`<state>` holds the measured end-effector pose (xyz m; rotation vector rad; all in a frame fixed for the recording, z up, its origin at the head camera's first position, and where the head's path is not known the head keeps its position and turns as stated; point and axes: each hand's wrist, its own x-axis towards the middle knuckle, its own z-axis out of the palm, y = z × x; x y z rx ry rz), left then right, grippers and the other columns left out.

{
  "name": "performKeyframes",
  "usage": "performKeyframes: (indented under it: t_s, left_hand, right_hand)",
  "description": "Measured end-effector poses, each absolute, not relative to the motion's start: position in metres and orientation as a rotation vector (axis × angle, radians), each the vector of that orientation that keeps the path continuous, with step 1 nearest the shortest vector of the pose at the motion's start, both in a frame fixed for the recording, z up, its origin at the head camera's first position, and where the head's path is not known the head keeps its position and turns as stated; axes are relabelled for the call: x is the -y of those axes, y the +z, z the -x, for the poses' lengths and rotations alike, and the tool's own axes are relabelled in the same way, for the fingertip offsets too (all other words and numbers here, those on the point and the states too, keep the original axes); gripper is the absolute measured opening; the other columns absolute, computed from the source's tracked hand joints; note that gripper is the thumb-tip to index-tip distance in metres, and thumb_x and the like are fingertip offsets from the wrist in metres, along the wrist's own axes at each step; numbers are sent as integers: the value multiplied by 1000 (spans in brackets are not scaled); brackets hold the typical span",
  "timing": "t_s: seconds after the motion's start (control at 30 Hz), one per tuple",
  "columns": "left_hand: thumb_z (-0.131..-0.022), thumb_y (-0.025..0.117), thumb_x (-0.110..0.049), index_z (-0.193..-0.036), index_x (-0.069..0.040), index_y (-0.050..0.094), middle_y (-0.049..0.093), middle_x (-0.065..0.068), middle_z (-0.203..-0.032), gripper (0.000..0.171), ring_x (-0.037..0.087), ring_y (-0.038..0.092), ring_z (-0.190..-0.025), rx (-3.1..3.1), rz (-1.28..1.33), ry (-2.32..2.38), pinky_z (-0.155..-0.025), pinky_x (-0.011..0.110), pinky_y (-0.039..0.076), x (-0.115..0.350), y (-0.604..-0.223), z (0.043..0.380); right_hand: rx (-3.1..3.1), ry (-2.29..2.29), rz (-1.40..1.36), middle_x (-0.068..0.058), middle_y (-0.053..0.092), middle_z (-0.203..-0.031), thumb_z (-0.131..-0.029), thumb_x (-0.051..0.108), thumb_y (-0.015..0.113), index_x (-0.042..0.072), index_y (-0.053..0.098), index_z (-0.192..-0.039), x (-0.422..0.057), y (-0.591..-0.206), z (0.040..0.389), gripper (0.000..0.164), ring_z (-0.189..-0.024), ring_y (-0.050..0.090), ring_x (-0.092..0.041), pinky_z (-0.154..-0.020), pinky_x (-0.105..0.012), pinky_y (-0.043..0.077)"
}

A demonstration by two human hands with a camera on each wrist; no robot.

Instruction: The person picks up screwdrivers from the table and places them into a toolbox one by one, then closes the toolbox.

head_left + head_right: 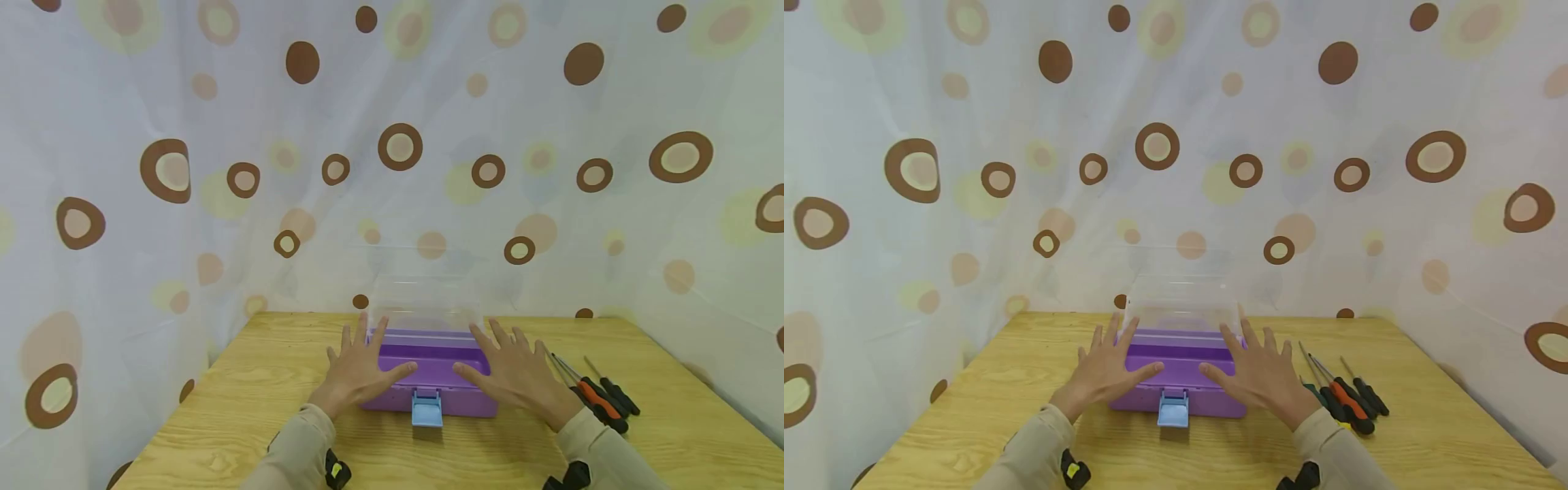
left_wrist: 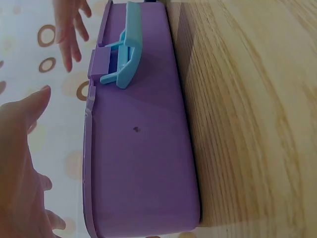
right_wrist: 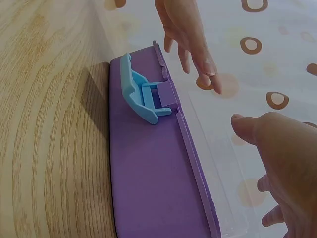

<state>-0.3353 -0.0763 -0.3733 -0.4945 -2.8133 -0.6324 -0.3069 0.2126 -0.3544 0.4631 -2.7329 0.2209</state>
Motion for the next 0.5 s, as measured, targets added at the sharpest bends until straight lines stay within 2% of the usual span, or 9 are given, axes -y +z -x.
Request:
performKeyframes:
  t_s: [0.23,0.37,0.5]
  left_hand:
    - [-84,54,-85,-168,-17,12,-1,17,-171,115,55,9,-149,2813,511,-735,-108,81,16,84,-374,342]
    - [-83,58,-83,-167,-11,8,2,21,-170,121,50,12,-151,2835,524,-779,-114,71,22,94,-377,348]
    - [-82,63,-80,-167,-9,5,1,21,-170,125,44,13,-153,2862,548,-913,-118,62,24,105,-381,353]
  right_hand:
    - [2682,185,-487,-26,40,-158,-97,73,47,10,42,-159,-217,-354,307,89,-131,45,-57,-94,-84,33]
    - [2667,219,-505,-25,42,-156,-98,72,48,8,41,-159,-220,-355,308,88,-129,48,-54,-94,-81,36]
    - [2638,274,-540,-25,47,-152,-98,68,53,4,40,-159,-228,-358,310,89,-129,49,-53,-96,-78,38]
